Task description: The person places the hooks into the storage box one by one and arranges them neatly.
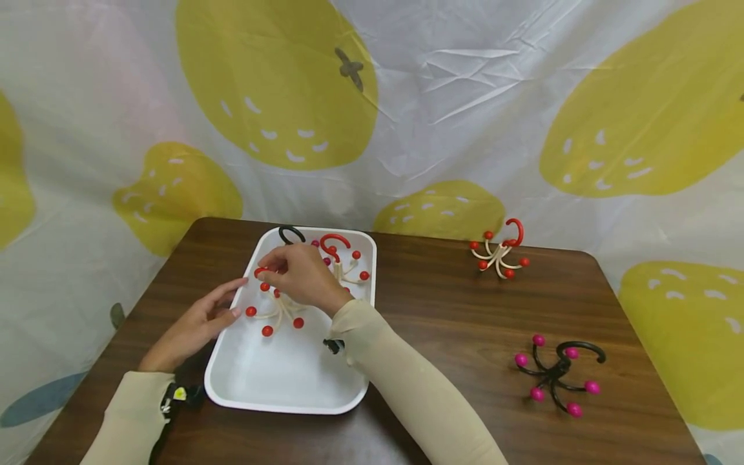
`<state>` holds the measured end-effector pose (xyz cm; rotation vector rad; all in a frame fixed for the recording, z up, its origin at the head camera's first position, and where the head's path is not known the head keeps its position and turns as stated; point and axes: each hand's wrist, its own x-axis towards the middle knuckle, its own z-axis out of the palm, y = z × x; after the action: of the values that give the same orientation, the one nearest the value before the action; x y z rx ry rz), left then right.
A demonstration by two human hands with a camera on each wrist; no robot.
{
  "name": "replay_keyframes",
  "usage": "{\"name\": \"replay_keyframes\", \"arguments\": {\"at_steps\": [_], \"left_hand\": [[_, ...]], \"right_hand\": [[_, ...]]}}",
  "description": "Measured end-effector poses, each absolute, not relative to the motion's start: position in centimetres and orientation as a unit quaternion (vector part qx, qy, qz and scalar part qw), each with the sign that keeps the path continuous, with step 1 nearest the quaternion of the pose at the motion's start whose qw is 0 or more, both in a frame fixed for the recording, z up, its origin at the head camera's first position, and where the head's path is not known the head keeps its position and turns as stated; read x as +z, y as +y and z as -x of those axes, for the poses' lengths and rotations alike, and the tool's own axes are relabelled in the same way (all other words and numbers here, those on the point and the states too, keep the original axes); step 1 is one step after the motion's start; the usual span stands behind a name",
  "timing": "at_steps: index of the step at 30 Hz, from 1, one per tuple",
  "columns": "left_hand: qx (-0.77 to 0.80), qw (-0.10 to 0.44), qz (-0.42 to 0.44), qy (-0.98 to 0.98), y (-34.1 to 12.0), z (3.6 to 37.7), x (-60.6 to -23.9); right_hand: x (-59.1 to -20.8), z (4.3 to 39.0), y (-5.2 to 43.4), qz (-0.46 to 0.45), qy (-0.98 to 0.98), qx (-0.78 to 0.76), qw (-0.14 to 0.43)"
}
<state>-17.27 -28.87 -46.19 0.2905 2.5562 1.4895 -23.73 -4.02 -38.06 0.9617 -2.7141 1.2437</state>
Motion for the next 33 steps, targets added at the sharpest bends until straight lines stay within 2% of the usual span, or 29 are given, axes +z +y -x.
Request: {"name": "replay_keyframes", "arguments": {"at_steps": [20, 33], "left_hand": [[0.497, 0.086, -0.085, 0.859, -28.8, 17.2, -46.2], [0.502, 0.092, -0.077, 0.856, -28.6, 17.3, -46.5]], "right_hand": [[-37.4, 23.1, -2.5, -0.292, -0.859, 0.421, 0.007], [-35.7, 22.3, 0.2, -0.323, -0.846, 0.422, 0.047]]}}
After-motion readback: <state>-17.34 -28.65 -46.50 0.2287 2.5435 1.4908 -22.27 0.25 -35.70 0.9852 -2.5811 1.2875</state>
